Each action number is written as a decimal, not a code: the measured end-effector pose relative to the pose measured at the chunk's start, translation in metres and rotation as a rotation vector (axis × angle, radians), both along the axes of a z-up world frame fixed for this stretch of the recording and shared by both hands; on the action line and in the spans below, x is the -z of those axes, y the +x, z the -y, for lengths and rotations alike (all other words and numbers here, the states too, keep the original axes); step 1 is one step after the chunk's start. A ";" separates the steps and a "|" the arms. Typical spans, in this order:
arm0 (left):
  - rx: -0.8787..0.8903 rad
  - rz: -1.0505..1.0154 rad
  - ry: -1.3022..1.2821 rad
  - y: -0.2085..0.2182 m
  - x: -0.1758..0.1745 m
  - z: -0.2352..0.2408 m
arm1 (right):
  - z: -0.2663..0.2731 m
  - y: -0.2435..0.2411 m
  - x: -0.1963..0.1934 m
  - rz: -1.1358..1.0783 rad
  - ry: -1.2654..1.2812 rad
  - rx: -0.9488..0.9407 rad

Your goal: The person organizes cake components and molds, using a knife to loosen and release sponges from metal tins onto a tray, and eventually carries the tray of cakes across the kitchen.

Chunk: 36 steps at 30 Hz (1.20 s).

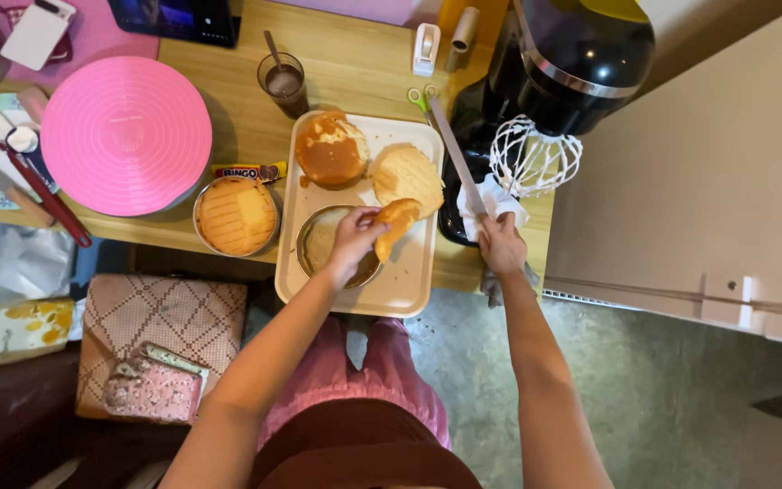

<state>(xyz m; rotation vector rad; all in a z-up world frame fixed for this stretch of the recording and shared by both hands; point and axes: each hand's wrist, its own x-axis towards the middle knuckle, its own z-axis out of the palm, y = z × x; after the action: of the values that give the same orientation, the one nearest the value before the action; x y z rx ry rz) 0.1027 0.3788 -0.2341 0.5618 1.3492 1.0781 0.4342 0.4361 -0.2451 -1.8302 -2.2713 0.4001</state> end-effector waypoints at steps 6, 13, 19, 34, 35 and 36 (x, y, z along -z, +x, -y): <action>-0.123 -0.053 0.239 0.031 0.041 -0.002 | -0.014 -0.018 0.001 0.133 0.309 -0.040; -0.160 -0.686 0.408 0.078 -0.009 -0.013 | -0.011 -0.094 0.055 -1.012 -0.362 0.135; 0.168 -0.798 0.485 0.091 0.004 -0.013 | -0.021 -0.099 0.070 -1.291 -0.711 0.422; -0.397 -0.722 -0.387 0.087 0.126 -0.104 | -0.092 0.004 0.038 -0.444 -0.440 0.183; -0.416 -0.625 -0.425 0.084 0.128 -0.108 | -0.090 0.009 0.037 -0.429 -0.194 0.000; -0.428 -0.529 -0.459 0.081 0.130 -0.112 | -0.090 0.013 0.036 -0.410 0.054 -0.179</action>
<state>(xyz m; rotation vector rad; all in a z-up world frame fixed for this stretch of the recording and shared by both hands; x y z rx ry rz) 0.1837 0.4912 -0.3643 0.2175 2.1817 0.9330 0.4469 0.5258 -0.2812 -1.3700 -2.1349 0.6671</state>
